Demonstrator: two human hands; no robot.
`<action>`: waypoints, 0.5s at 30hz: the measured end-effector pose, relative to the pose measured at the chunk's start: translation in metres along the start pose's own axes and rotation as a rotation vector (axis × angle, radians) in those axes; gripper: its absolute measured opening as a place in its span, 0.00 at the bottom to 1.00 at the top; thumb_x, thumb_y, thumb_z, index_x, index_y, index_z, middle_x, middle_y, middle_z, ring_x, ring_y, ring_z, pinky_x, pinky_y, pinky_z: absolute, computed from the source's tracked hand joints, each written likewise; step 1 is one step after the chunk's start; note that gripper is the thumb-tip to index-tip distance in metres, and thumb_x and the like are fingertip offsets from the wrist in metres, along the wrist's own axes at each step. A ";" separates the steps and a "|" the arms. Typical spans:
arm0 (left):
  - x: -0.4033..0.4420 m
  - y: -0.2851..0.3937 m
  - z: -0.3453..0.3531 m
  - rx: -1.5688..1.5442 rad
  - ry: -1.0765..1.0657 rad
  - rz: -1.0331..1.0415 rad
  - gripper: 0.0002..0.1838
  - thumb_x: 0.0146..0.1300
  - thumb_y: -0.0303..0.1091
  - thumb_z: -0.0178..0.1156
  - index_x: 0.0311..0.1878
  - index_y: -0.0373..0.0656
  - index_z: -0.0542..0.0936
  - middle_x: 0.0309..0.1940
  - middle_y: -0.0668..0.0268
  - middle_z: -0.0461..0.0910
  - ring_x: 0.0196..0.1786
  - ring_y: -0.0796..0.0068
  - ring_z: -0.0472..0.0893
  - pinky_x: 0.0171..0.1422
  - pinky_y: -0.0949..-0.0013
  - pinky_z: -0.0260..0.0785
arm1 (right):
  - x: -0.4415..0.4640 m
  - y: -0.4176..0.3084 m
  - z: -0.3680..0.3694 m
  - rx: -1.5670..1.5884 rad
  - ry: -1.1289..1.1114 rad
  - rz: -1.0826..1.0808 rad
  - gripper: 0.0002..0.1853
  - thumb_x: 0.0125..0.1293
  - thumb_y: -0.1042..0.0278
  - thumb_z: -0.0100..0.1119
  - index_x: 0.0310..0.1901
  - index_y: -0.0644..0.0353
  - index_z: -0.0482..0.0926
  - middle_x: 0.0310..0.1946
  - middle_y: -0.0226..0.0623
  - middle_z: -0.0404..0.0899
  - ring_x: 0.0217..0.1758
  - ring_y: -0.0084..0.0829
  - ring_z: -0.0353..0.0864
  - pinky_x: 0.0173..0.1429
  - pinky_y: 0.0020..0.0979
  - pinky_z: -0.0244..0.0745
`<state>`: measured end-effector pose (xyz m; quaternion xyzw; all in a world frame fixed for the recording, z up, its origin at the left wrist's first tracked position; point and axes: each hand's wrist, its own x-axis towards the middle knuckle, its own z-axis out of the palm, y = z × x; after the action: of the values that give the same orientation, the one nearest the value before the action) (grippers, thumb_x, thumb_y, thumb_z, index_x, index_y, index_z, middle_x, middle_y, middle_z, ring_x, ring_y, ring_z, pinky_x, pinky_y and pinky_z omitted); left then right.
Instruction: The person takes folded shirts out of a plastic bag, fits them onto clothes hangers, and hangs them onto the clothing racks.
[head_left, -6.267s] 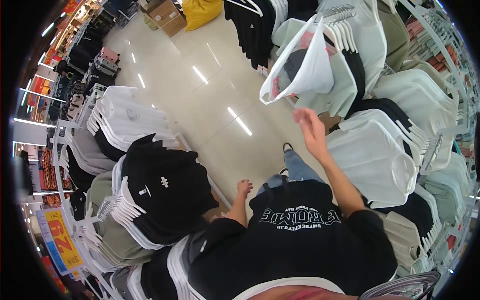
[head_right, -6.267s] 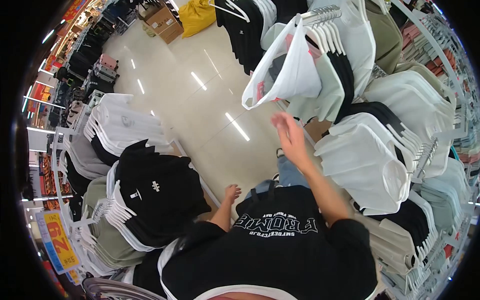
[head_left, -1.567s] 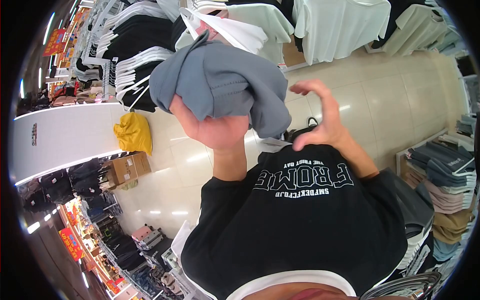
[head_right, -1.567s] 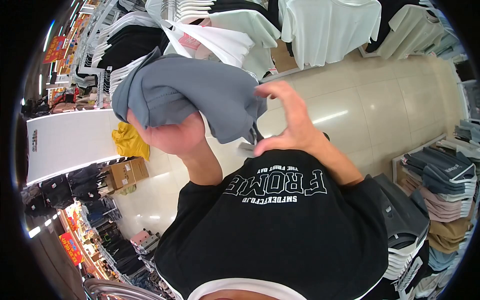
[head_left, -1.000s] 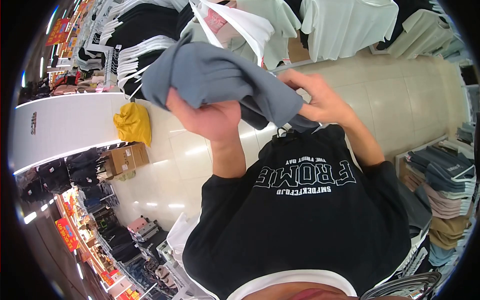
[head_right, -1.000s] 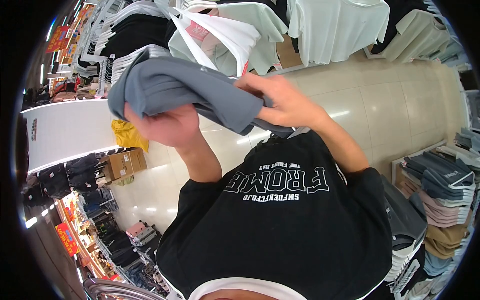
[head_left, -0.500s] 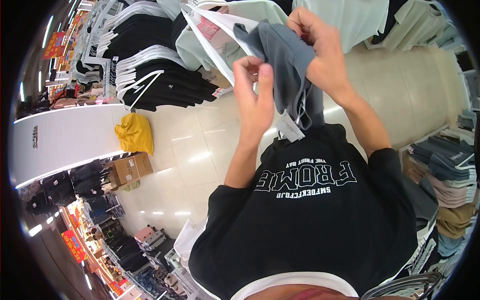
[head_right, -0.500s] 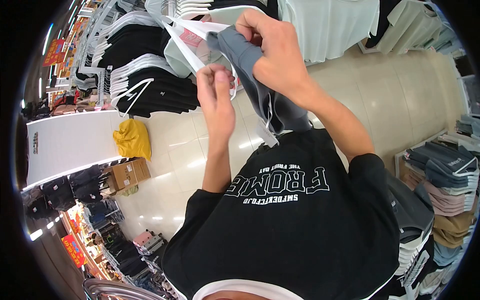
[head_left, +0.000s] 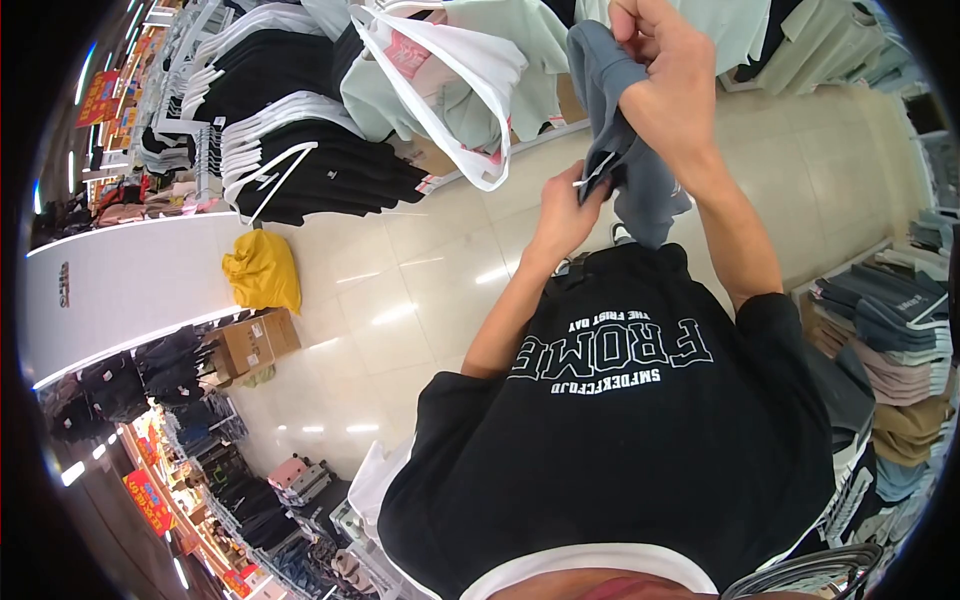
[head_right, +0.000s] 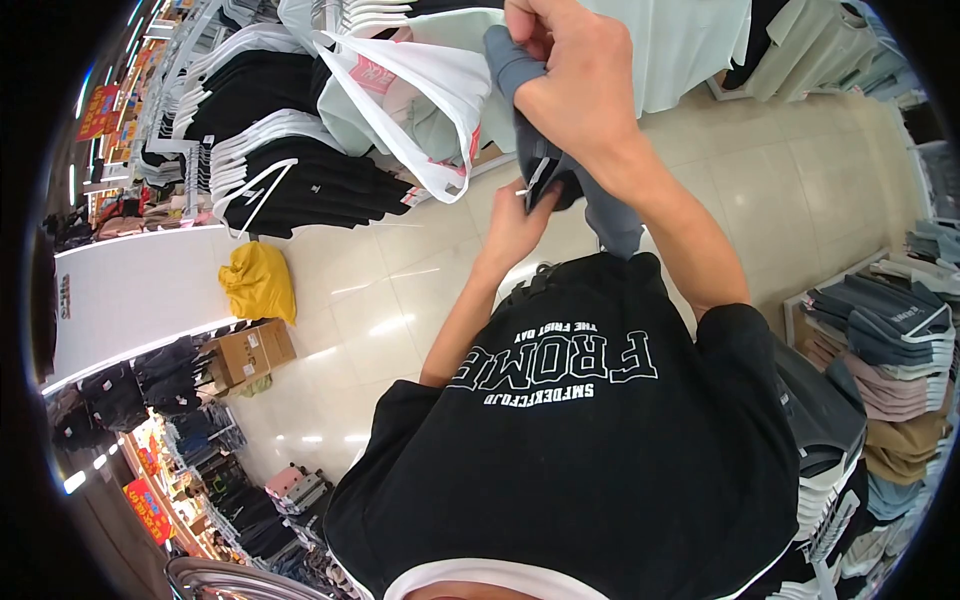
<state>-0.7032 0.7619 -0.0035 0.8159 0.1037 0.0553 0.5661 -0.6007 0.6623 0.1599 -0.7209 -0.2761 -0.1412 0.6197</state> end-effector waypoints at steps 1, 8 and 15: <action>0.000 0.001 -0.002 0.013 0.027 -0.014 0.15 0.62 0.37 0.63 0.36 0.30 0.79 0.19 0.53 0.78 0.21 0.57 0.74 0.35 0.62 0.70 | 0.001 0.004 -0.001 -0.010 0.019 0.004 0.11 0.57 0.80 0.58 0.26 0.61 0.65 0.17 0.24 0.59 0.20 0.14 0.57 0.22 0.23 0.52; -0.006 -0.004 -0.053 0.198 -0.308 0.005 0.20 0.64 0.41 0.62 0.32 0.28 0.80 0.17 0.51 0.75 0.19 0.56 0.71 0.32 0.59 0.67 | 0.006 0.032 -0.009 -0.087 0.084 0.076 0.11 0.55 0.80 0.59 0.26 0.61 0.65 0.16 0.25 0.59 0.20 0.14 0.58 0.22 0.24 0.54; -0.028 -0.027 -0.062 -0.075 -0.537 -0.221 0.15 0.66 0.37 0.62 0.45 0.32 0.80 0.31 0.63 0.81 0.28 0.77 0.80 0.26 0.74 0.75 | 0.006 0.040 -0.004 -0.190 0.051 0.092 0.07 0.52 0.81 0.58 0.28 0.63 0.68 0.15 0.31 0.61 0.19 0.21 0.63 0.23 0.28 0.59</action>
<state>-0.7461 0.8209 -0.0064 0.7636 0.0362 -0.2207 0.6057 -0.5723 0.6568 0.1309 -0.7845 -0.2121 -0.1563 0.5613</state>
